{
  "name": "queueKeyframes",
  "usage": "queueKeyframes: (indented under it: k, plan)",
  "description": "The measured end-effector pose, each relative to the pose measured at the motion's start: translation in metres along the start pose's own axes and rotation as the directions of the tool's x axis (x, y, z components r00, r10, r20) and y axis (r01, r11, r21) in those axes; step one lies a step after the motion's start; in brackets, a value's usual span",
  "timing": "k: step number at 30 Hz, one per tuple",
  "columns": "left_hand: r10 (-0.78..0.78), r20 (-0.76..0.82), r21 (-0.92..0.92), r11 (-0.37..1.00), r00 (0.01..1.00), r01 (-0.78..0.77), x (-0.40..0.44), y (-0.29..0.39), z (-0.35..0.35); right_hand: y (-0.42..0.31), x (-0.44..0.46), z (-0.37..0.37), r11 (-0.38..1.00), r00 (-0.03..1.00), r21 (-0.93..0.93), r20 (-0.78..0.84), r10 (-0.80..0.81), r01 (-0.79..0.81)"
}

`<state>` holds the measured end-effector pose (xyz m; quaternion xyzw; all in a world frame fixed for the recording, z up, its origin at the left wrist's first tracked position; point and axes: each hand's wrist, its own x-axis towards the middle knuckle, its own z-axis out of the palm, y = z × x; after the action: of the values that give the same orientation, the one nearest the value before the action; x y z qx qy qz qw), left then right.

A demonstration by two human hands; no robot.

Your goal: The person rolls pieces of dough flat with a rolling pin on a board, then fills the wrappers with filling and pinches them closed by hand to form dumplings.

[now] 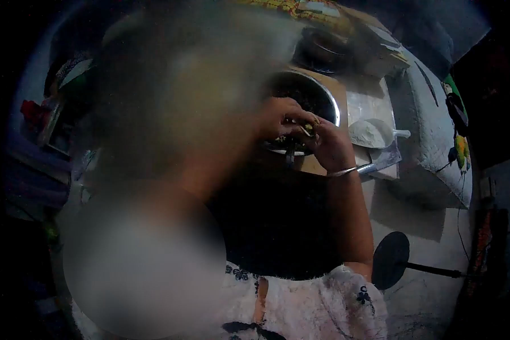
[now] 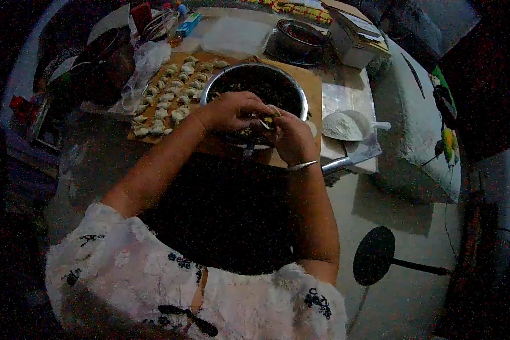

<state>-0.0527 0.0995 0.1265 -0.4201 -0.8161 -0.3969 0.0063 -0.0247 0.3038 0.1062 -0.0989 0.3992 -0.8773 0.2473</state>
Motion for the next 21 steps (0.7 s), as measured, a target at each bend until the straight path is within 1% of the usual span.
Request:
queueKeyframes:
  k: [2, 3, 5, 6, 8, 9, 11, 12, 14, 15, 16, 18, 19, 20, 21]
  plan:
    - [0.086, -0.068, 0.08, 0.994, 0.994, -0.08, 0.001, -0.004, 0.004, -0.001, 0.0, -0.01, 0.997, 0.998, -0.026, 0.004, 0.069, -0.068]
    - [0.086, -0.068, 0.079, 0.994, 0.994, -0.081, 0.001, -0.004, 0.005, -0.001, 0.0, -0.013, 0.997, 0.998, -0.026, 0.003, 0.068, -0.068]
    - [0.156, -0.115, 0.142, 0.98, 0.981, -0.139, 0.001, -0.004, 0.007, 0.001, 0.002, -0.02, 0.998, 0.997, 0.012, 0.027, 0.069, -0.069]
    - [0.157, -0.114, 0.143, 0.98, 0.981, -0.14, 0.0, -0.003, 0.008, 0.0, 0.001, -0.017, 0.997, 0.997, 0.024, 0.034, 0.069, -0.07]
    - [0.091, -0.173, 0.119, 0.99, 0.981, -0.071, 0.001, -0.001, 0.011, -0.002, -0.001, -0.013, 0.997, 0.997, -0.016, -0.039, 0.072, -0.073]
    - [0.091, -0.171, 0.119, 0.99, 0.981, -0.071, 0.001, -0.004, 0.012, -0.001, -0.001, -0.008, 0.997, 0.997, -0.014, -0.039, 0.071, -0.072]
    - [0.195, -0.23, 0.128, 0.977, 0.954, -0.169, 0.002, -0.009, 0.014, 0.002, -0.002, 0.001, 0.999, 0.985, 0.036, -0.173, 0.005, 0.001]
    - [0.195, -0.23, 0.128, 0.977, 0.954, -0.169, 0.003, -0.009, 0.014, 0.003, -0.003, 0.0, 0.999, 0.985, 0.036, -0.173, 0.005, 0.001]
    - [0.235, -0.258, 0.102, 0.971, 0.937, -0.215, 0.003, -0.007, 0.015, 0.007, -0.003, -0.004, 0.998, 0.971, -0.03, -0.235, -0.052, 0.047]
    - [0.235, -0.257, 0.101, 0.971, 0.937, -0.215, 0.003, -0.006, 0.015, 0.009, -0.003, -0.007, 0.998, 0.97, -0.03, -0.236, -0.052, 0.047]
    - [0.244, -0.265, 0.093, 0.969, 0.933, -0.227, 0.003, -0.004, 0.015, 0.01, -0.003, -0.01, 0.983, 0.979, -0.17, -0.177, -0.103, 0.073]
    - [0.254, -0.272, 0.084, 0.967, 0.928, -0.24, 0.003, -0.003, 0.015, 0.008, -0.004, -0.009, 0.946, 0.983, -0.305, -0.112, -0.145, 0.105]
    - [0.267, -0.268, 0.075, 0.964, 0.926, -0.257, 0.003, -0.003, 0.015, 0.004, -0.004, -0.005, 0.988, 0.985, -0.143, -0.154, -0.073, 0.051]
    - [0.281, -0.264, 0.066, 0.96, 0.923, -0.273, 0.003, -0.004, 0.015, 0.002, -0.005, 0.0, 1.0, 0.983, 0.024, -0.181, 0.006, -0.001]
    - [0.282, -0.264, 0.067, 0.959, 0.923, -0.274, 0.003, -0.004, 0.015, 0.002, -0.004, -0.001, 1.0, 0.983, 0.024, -0.181, 0.005, -0.001]
